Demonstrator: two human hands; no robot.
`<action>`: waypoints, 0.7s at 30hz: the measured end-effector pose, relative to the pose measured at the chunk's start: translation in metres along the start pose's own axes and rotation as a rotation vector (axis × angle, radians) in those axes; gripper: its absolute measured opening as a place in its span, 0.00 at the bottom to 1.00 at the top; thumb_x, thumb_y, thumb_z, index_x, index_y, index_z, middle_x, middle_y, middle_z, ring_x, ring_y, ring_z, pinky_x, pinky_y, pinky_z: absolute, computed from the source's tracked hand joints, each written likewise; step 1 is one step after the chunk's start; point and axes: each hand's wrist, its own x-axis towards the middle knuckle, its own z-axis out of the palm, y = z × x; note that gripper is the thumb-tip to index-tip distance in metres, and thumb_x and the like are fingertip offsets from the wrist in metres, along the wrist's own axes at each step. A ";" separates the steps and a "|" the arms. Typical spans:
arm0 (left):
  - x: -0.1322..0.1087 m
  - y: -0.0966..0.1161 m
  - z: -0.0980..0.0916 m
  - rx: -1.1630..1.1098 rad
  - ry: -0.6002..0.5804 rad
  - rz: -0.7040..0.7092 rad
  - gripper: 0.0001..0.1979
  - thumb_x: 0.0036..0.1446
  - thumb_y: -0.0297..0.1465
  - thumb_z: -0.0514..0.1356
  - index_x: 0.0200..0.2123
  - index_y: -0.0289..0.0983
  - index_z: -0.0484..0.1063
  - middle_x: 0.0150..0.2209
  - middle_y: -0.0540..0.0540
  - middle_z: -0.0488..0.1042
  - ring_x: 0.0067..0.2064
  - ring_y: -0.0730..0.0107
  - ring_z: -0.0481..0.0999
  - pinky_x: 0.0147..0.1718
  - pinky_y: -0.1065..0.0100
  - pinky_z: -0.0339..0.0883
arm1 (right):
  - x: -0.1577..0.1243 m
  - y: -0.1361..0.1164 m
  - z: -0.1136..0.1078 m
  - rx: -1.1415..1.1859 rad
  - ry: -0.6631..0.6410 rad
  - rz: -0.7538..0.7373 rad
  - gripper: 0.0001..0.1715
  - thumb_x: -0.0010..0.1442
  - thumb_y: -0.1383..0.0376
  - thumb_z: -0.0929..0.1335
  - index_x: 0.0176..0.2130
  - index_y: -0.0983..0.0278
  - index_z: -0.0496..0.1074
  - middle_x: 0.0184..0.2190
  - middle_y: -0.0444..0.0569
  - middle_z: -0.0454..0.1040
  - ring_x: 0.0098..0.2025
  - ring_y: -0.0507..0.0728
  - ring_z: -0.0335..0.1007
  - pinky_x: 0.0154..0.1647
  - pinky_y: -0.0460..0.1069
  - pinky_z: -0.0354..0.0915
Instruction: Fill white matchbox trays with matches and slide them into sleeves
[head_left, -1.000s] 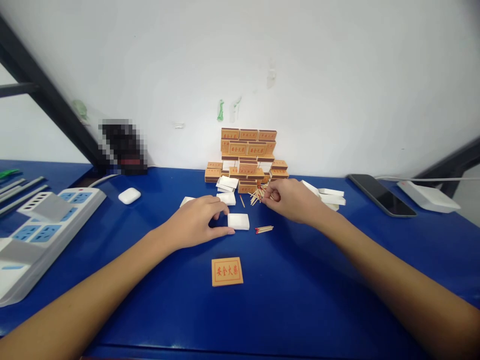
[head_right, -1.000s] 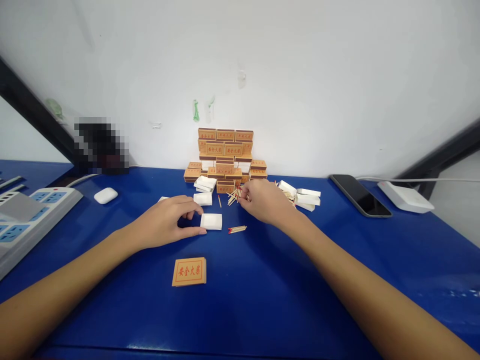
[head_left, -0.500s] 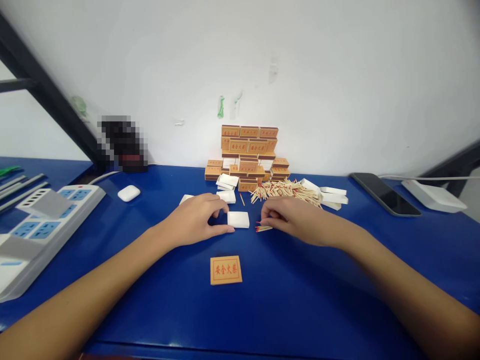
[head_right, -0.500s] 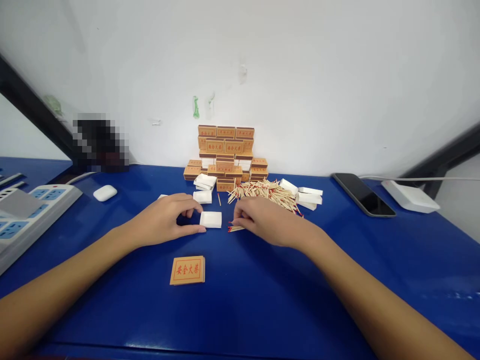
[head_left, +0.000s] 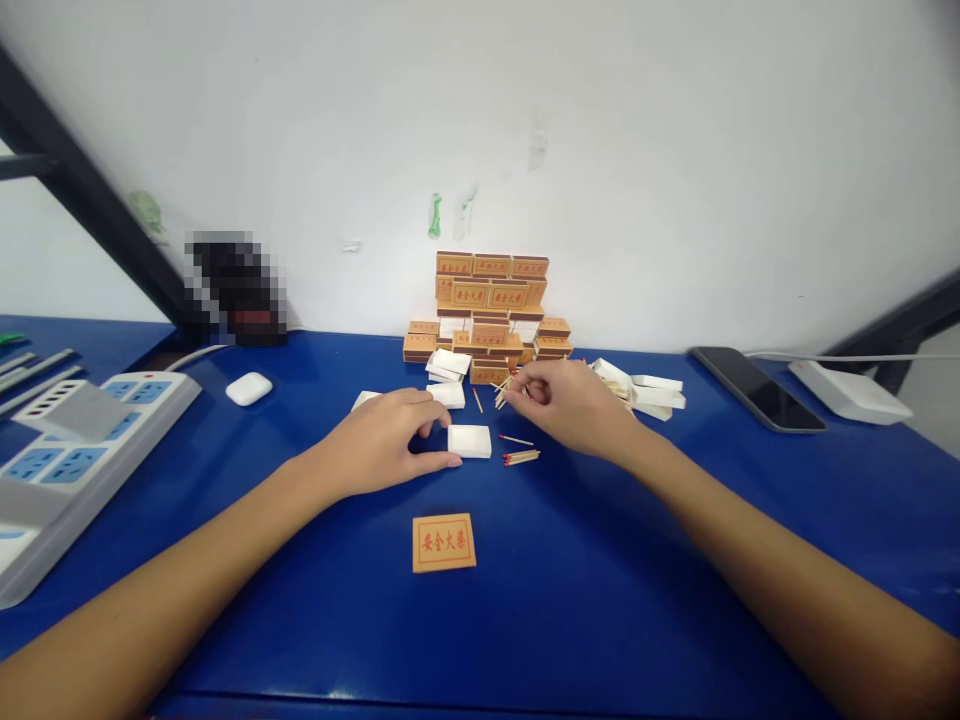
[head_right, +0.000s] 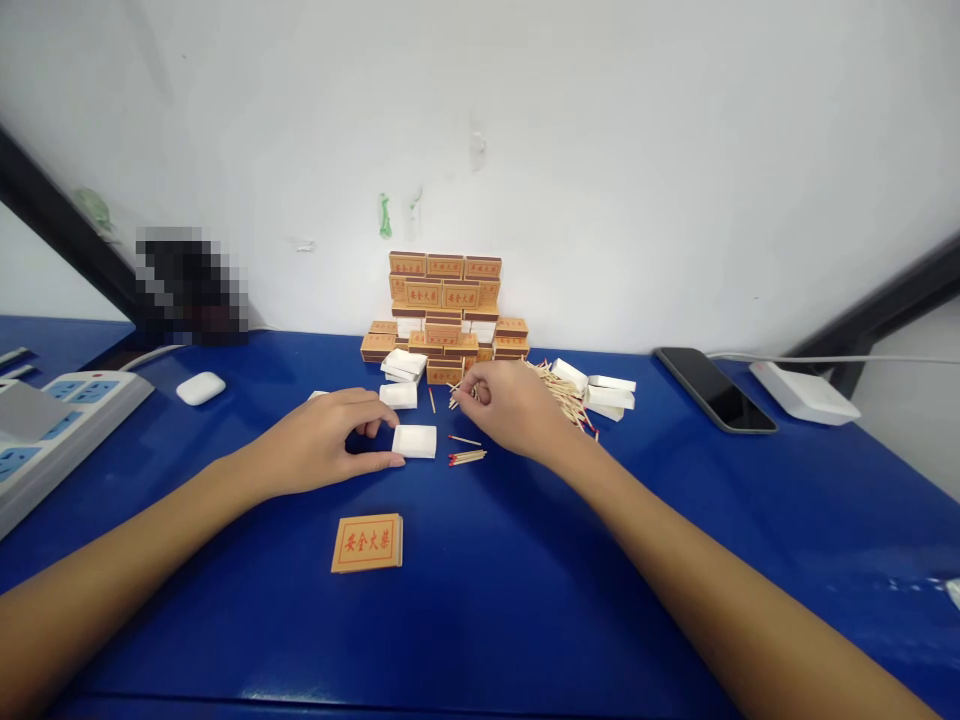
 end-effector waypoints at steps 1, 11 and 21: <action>0.000 0.000 0.000 0.001 0.002 0.003 0.17 0.63 0.46 0.68 0.43 0.39 0.76 0.35 0.49 0.74 0.39 0.64 0.74 0.35 0.66 0.62 | 0.005 -0.007 0.004 -0.008 0.017 0.005 0.12 0.65 0.61 0.69 0.31 0.62 0.76 0.24 0.44 0.74 0.26 0.53 0.64 0.29 0.50 0.55; -0.005 -0.002 -0.001 0.017 0.004 0.014 0.16 0.63 0.45 0.68 0.42 0.39 0.76 0.35 0.49 0.74 0.39 0.64 0.74 0.34 0.65 0.61 | 0.034 -0.038 0.028 -0.228 -0.130 0.117 0.05 0.58 0.69 0.71 0.31 0.64 0.79 0.33 0.55 0.82 0.34 0.60 0.75 0.33 0.52 0.59; -0.006 0.000 -0.004 0.012 -0.018 -0.012 0.17 0.63 0.46 0.68 0.42 0.39 0.75 0.35 0.49 0.74 0.39 0.64 0.73 0.34 0.65 0.61 | -0.003 -0.022 -0.014 -0.118 -0.442 -0.052 0.06 0.63 0.68 0.70 0.33 0.61 0.78 0.28 0.45 0.77 0.30 0.54 0.68 0.32 0.49 0.56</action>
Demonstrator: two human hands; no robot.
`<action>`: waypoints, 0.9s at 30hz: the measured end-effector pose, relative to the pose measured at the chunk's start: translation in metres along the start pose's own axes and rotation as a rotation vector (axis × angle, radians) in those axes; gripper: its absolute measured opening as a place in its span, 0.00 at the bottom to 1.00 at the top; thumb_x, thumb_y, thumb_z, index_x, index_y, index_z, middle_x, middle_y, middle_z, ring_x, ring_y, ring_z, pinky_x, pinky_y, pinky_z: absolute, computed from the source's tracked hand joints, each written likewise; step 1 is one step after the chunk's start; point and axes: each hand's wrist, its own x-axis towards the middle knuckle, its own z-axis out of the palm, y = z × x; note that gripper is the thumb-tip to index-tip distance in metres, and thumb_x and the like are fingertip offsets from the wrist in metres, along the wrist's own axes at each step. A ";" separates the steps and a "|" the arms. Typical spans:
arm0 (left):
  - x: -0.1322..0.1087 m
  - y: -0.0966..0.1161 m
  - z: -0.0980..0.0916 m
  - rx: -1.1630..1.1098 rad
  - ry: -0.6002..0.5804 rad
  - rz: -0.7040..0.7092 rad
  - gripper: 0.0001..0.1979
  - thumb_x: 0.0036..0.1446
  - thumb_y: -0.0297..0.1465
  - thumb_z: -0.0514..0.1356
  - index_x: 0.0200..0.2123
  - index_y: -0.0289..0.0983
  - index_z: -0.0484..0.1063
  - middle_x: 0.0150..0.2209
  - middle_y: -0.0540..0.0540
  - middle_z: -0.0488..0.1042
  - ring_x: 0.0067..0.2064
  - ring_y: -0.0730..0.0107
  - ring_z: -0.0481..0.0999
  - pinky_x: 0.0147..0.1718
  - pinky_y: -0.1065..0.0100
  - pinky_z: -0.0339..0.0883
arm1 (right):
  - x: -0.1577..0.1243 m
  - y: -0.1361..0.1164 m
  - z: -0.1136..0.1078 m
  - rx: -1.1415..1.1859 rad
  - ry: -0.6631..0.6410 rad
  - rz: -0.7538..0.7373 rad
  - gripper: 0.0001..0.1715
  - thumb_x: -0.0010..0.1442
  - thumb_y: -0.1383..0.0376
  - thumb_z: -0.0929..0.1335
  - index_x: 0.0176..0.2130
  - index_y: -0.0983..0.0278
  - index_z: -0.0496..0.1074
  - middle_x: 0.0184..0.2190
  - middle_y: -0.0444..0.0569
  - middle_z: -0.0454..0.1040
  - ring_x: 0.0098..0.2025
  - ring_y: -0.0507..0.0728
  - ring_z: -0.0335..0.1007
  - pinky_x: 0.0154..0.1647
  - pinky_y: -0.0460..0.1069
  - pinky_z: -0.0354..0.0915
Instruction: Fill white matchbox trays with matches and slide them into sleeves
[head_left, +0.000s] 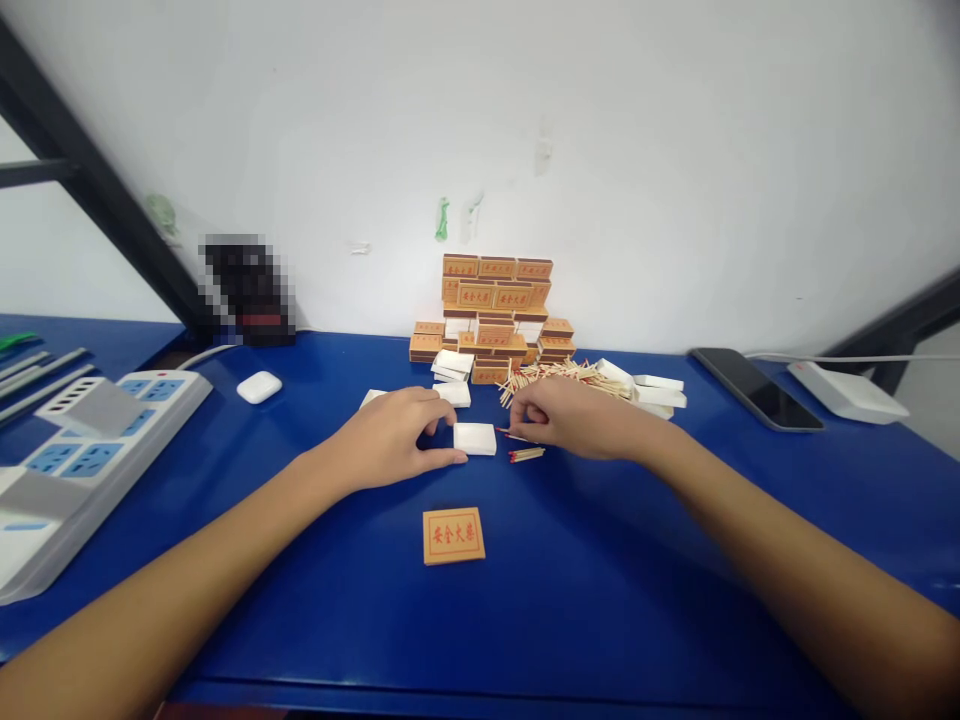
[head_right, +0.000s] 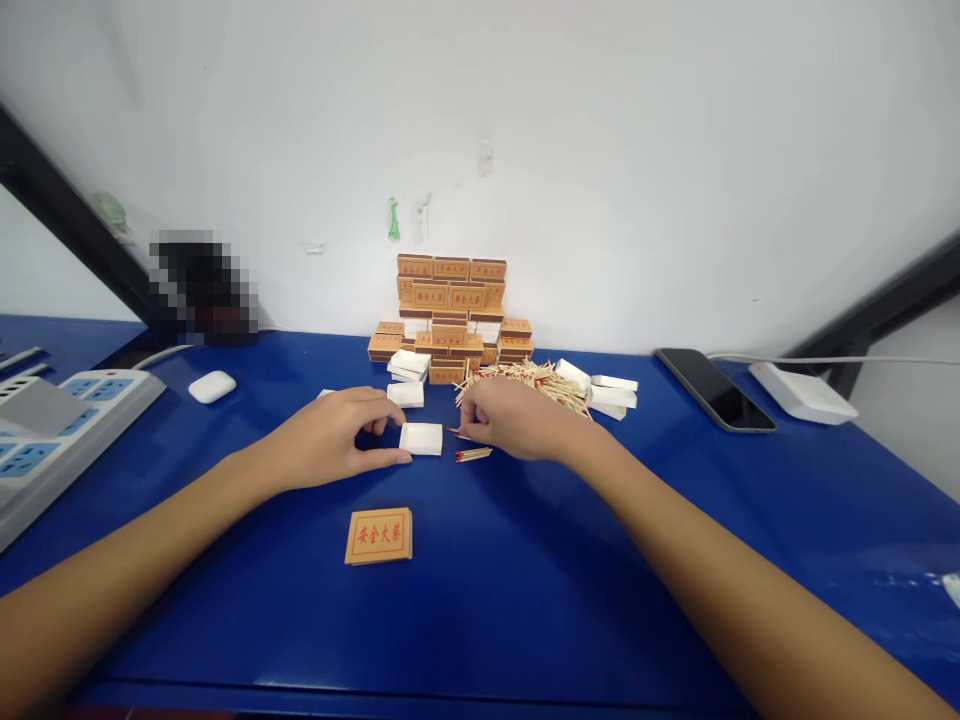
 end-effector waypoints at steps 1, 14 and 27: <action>0.001 0.000 0.000 -0.002 -0.003 -0.007 0.17 0.63 0.46 0.68 0.42 0.39 0.75 0.35 0.49 0.74 0.39 0.64 0.73 0.34 0.65 0.61 | -0.006 0.003 -0.001 0.025 -0.024 -0.014 0.07 0.63 0.69 0.70 0.33 0.61 0.77 0.28 0.45 0.76 0.30 0.53 0.66 0.31 0.49 0.56; 0.005 0.001 0.001 -0.015 -0.003 -0.002 0.18 0.63 0.47 0.67 0.42 0.39 0.76 0.35 0.49 0.74 0.39 0.64 0.73 0.34 0.65 0.62 | -0.020 0.024 0.015 0.159 0.058 -0.139 0.08 0.66 0.66 0.68 0.35 0.60 0.76 0.25 0.41 0.68 0.27 0.52 0.60 0.30 0.49 0.53; 0.001 0.000 -0.002 -0.018 -0.001 -0.005 0.17 0.63 0.47 0.68 0.43 0.39 0.75 0.35 0.49 0.74 0.39 0.64 0.74 0.34 0.65 0.62 | 0.018 0.024 -0.004 -0.140 0.161 -0.220 0.15 0.69 0.70 0.67 0.53 0.61 0.77 0.45 0.52 0.79 0.45 0.59 0.73 0.42 0.50 0.62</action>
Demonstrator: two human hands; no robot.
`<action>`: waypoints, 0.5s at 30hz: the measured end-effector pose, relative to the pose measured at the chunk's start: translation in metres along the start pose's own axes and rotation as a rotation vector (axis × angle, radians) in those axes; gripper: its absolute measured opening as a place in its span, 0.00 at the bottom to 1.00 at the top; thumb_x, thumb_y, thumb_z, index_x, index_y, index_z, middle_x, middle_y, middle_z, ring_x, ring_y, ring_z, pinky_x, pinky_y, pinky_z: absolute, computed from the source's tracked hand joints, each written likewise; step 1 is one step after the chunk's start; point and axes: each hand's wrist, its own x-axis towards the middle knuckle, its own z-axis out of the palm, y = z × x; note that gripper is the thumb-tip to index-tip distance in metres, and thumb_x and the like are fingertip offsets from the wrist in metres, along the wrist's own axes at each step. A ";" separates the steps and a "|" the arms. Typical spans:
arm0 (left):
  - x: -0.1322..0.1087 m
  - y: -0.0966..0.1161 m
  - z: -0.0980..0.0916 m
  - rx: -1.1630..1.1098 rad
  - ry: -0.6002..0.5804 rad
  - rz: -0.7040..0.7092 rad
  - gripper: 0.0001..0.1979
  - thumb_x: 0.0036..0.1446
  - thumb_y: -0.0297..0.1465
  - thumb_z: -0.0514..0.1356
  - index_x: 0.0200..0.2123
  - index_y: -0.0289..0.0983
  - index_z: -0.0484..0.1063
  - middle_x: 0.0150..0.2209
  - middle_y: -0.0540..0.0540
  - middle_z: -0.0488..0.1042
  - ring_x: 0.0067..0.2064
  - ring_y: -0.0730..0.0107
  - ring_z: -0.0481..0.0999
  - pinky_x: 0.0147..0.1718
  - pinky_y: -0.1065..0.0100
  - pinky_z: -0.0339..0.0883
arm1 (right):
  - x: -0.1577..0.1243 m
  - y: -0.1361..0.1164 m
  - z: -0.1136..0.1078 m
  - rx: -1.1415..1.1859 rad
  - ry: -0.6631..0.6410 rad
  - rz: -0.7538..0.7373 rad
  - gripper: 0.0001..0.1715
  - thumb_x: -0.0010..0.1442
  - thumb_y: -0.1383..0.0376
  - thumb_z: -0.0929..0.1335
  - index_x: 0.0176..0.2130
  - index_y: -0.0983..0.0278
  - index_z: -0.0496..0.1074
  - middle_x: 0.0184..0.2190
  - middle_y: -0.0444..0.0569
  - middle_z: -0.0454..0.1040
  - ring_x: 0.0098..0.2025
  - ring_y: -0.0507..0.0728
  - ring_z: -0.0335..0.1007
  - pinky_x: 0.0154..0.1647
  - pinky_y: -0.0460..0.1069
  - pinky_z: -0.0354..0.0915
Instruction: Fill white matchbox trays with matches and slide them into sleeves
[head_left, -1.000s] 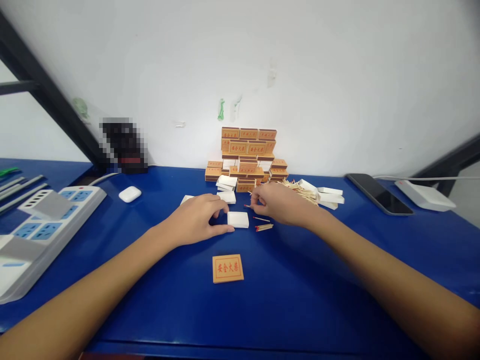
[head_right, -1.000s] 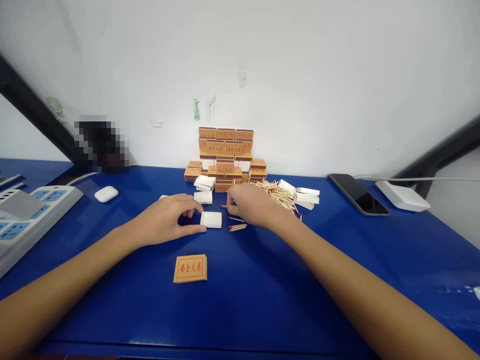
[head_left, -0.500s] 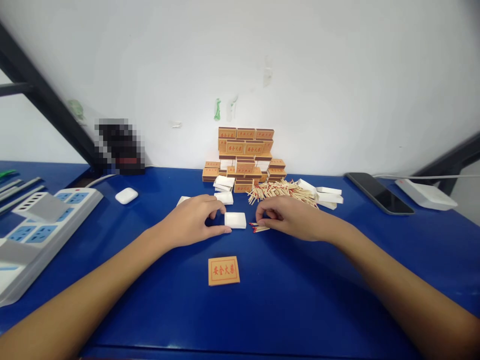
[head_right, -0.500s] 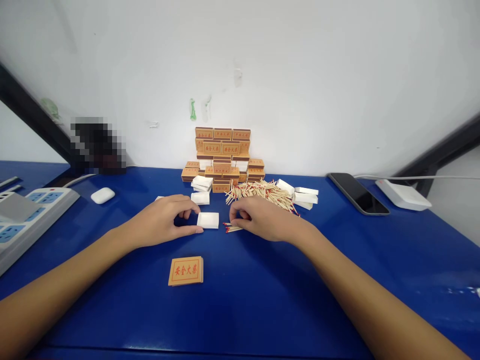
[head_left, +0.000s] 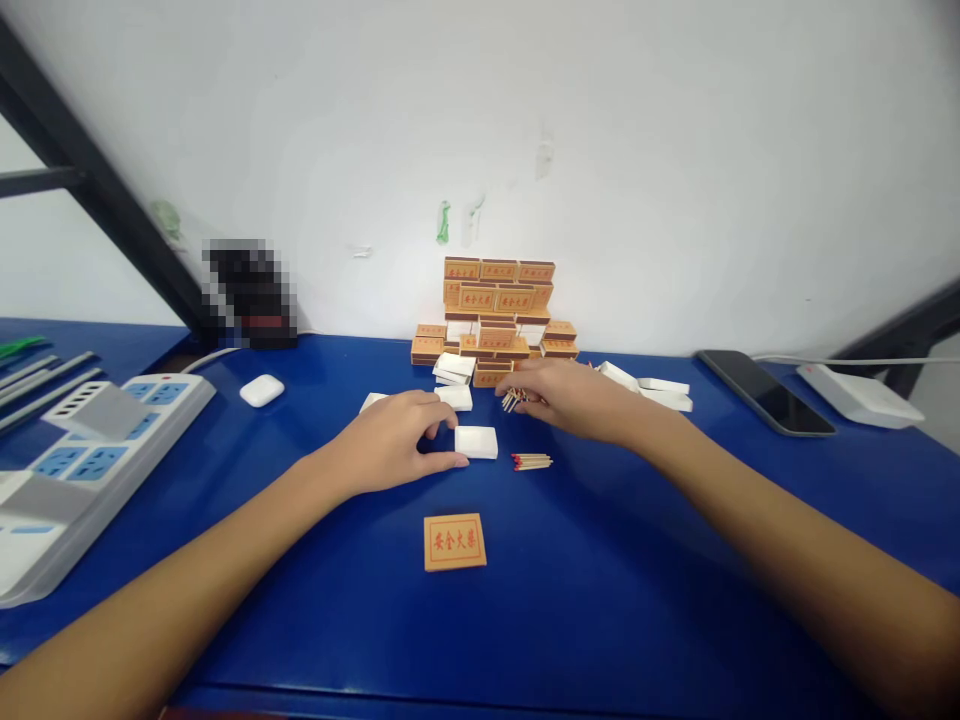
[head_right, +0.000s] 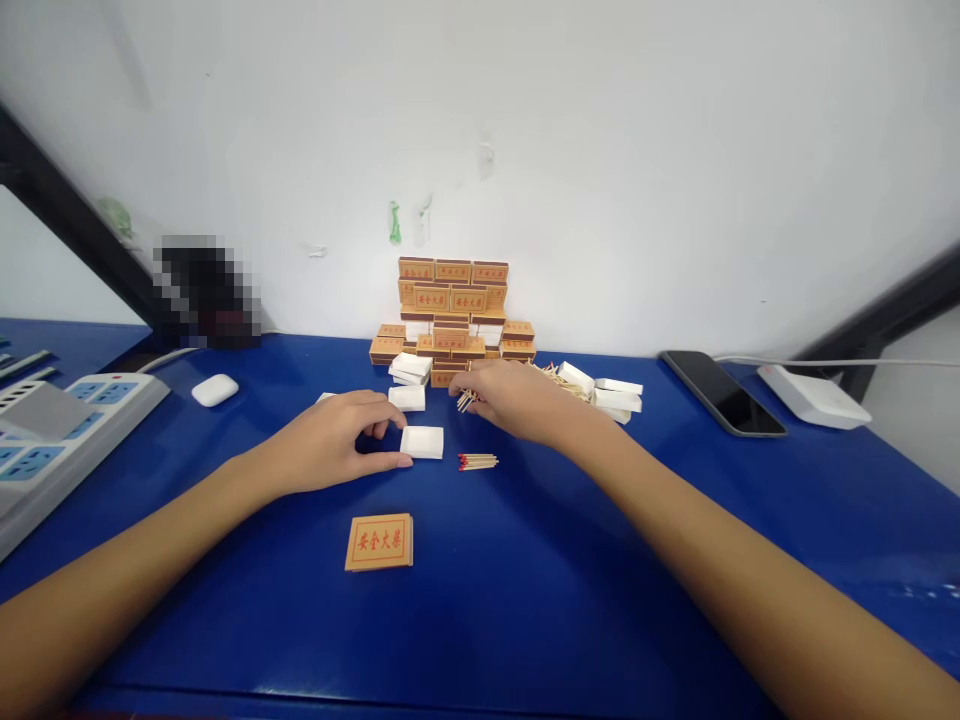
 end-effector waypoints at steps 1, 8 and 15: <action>-0.001 0.000 0.000 0.001 0.001 0.001 0.17 0.63 0.47 0.68 0.43 0.39 0.75 0.35 0.49 0.74 0.39 0.63 0.74 0.34 0.65 0.62 | 0.005 -0.001 0.000 -0.044 -0.029 0.001 0.14 0.69 0.70 0.66 0.51 0.61 0.77 0.45 0.53 0.78 0.46 0.59 0.73 0.42 0.51 0.62; -0.004 -0.003 0.000 0.015 0.002 0.012 0.17 0.63 0.47 0.67 0.43 0.39 0.75 0.35 0.48 0.75 0.40 0.62 0.75 0.33 0.65 0.62 | 0.015 -0.008 -0.002 -0.103 -0.103 0.059 0.08 0.69 0.71 0.65 0.39 0.63 0.74 0.43 0.52 0.77 0.41 0.58 0.72 0.36 0.49 0.58; -0.004 -0.001 -0.001 0.008 0.007 0.017 0.17 0.63 0.47 0.67 0.42 0.39 0.76 0.35 0.48 0.75 0.38 0.63 0.74 0.32 0.65 0.62 | 0.013 -0.001 -0.004 -0.034 -0.198 0.037 0.02 0.67 0.66 0.69 0.39 0.61 0.72 0.39 0.48 0.78 0.37 0.57 0.70 0.34 0.49 0.57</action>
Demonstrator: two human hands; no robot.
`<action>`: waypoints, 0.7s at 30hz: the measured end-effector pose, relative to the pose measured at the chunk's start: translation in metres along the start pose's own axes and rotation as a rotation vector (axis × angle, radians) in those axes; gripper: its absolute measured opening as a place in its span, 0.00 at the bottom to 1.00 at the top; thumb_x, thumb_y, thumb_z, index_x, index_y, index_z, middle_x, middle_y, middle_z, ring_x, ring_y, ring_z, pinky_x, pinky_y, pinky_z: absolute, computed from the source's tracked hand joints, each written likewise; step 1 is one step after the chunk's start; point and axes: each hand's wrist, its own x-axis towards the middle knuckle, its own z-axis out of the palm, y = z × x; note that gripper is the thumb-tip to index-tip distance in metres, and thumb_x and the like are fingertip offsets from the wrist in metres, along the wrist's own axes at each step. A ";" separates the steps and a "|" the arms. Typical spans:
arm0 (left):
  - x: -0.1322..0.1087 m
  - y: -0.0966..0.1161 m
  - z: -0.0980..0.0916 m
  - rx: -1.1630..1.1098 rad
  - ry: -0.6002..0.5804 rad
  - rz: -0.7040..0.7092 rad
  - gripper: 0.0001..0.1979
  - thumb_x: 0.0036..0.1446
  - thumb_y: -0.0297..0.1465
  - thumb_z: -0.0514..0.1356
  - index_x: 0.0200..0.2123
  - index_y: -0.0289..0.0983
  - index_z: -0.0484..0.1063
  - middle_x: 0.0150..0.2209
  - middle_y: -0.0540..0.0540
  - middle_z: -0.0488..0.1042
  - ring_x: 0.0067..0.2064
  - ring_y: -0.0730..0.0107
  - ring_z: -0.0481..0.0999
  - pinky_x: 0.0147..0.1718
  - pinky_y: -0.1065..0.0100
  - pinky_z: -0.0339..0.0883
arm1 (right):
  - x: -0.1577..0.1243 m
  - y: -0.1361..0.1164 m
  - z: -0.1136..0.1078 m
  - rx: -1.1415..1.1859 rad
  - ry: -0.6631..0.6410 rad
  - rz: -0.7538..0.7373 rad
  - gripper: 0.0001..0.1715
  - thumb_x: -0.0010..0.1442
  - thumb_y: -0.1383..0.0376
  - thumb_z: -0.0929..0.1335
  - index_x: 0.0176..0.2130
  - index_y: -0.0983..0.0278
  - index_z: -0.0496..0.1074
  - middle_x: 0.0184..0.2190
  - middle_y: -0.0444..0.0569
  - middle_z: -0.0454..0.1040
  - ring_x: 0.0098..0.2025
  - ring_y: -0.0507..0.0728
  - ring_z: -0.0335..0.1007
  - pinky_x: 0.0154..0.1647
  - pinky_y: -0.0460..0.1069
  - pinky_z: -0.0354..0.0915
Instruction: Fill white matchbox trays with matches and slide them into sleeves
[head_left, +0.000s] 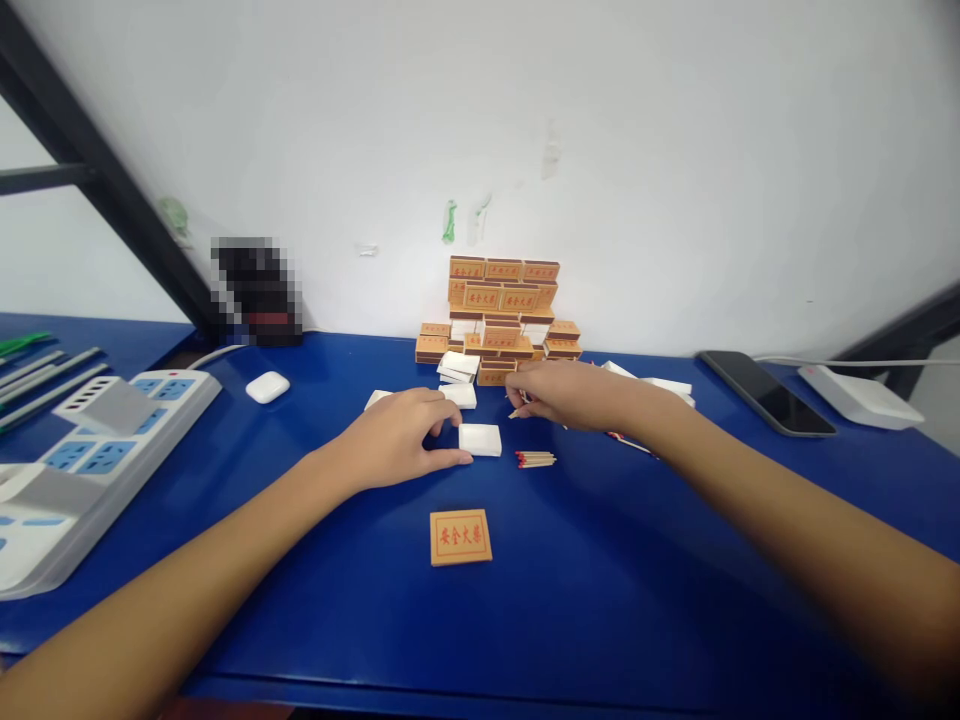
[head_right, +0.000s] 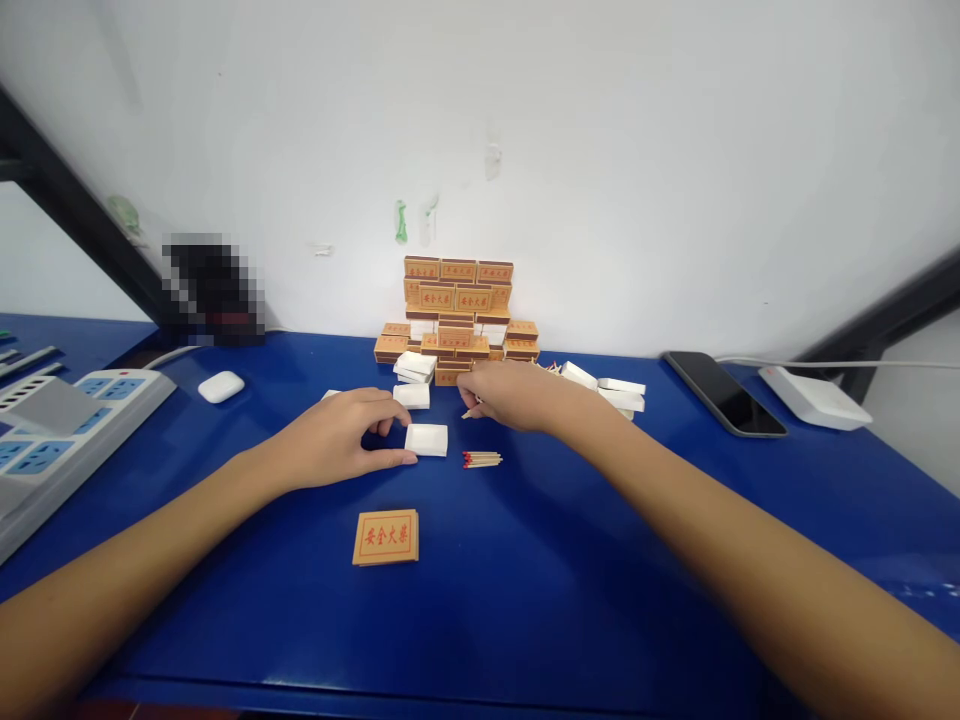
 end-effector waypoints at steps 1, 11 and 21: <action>0.000 0.000 0.000 0.003 -0.001 0.001 0.17 0.63 0.47 0.67 0.42 0.39 0.76 0.35 0.48 0.75 0.38 0.63 0.74 0.32 0.65 0.62 | 0.001 0.000 -0.001 0.003 0.002 -0.003 0.02 0.67 0.65 0.69 0.39 0.61 0.72 0.38 0.48 0.78 0.37 0.57 0.70 0.34 0.50 0.57; -0.001 0.003 -0.001 0.003 -0.010 -0.007 0.17 0.64 0.47 0.66 0.42 0.39 0.76 0.35 0.48 0.75 0.39 0.62 0.74 0.33 0.65 0.62 | 0.002 -0.009 -0.009 0.009 -0.075 0.078 0.05 0.64 0.69 0.68 0.34 0.62 0.73 0.37 0.51 0.79 0.34 0.57 0.71 0.31 0.50 0.58; 0.000 0.001 0.000 0.006 -0.011 -0.018 0.18 0.63 0.48 0.67 0.43 0.39 0.76 0.35 0.48 0.75 0.39 0.63 0.74 0.33 0.65 0.62 | -0.011 0.000 -0.005 0.216 0.162 0.078 0.04 0.64 0.64 0.68 0.35 0.61 0.71 0.31 0.47 0.76 0.30 0.54 0.67 0.31 0.51 0.61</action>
